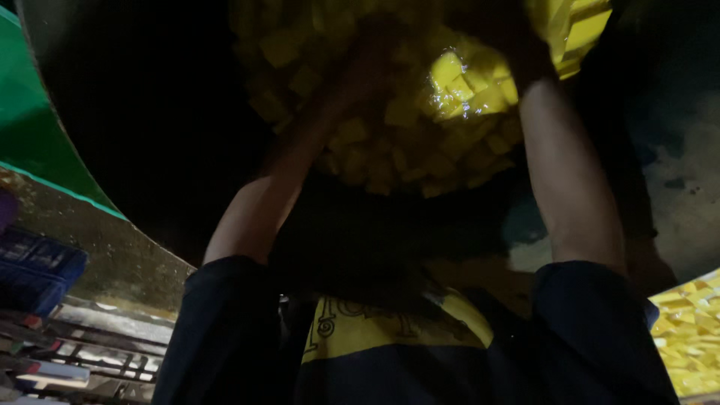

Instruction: The person scoops yellow cubes out of a large vat filled with liquid and places them one at a time into a green plastic crate beside the vat. Partway through, they use a dark bowl to scoop and carry several cubes from the vat toward the crate, then resume transferring cubes by hand.

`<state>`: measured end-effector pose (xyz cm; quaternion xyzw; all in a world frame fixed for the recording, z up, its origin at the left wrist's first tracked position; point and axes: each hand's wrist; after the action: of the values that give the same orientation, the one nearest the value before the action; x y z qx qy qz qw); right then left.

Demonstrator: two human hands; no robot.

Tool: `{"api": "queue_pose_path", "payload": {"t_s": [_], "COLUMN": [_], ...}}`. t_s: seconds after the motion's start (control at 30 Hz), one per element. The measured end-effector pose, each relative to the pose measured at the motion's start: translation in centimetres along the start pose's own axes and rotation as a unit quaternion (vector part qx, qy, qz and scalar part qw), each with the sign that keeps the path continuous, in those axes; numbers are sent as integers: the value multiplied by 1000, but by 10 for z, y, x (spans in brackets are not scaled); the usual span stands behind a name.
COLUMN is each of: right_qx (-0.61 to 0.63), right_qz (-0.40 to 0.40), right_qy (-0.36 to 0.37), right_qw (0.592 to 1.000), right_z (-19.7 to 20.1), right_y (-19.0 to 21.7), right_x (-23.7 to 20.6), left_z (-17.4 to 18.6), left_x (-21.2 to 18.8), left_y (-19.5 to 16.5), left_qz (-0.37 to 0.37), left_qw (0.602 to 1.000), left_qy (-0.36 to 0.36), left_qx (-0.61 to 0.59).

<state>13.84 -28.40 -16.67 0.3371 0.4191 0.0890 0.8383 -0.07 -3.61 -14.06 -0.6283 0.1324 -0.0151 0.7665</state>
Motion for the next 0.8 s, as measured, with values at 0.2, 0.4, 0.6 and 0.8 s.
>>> {"api": "queue_pose_path", "payload": {"t_s": [0.2, 0.4, 0.6, 0.8], "right_qx": [7, 211, 183, 0], "right_qz": [-8, -69, -50, -14], "right_qy": [20, -28, -149, -192], "right_qw": [1000, 975, 970, 981], "right_z": [30, -7, -38, -43], "right_y": [3, 45, 44, 17], "right_x": [-45, -68, -63, -47], "left_z": [-17, -54, -70, -49], "left_x": [12, 23, 28, 29], "left_y": [-3, -7, -11, -13], "left_qz": [11, -23, -53, -38], "left_qw": [994, 978, 966, 915], "left_qy": [-76, -189, -238, -257], "left_qx": [-71, -80, -87, -309]}}
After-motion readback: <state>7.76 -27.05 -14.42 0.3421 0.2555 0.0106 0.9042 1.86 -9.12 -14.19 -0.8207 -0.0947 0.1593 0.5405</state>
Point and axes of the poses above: each hand's wrist, its own x-axis towards the middle knuckle, its own z-axis out of the back of the hand, y = z × x, and after that the axes turned 15 degrees about -z, right-handed
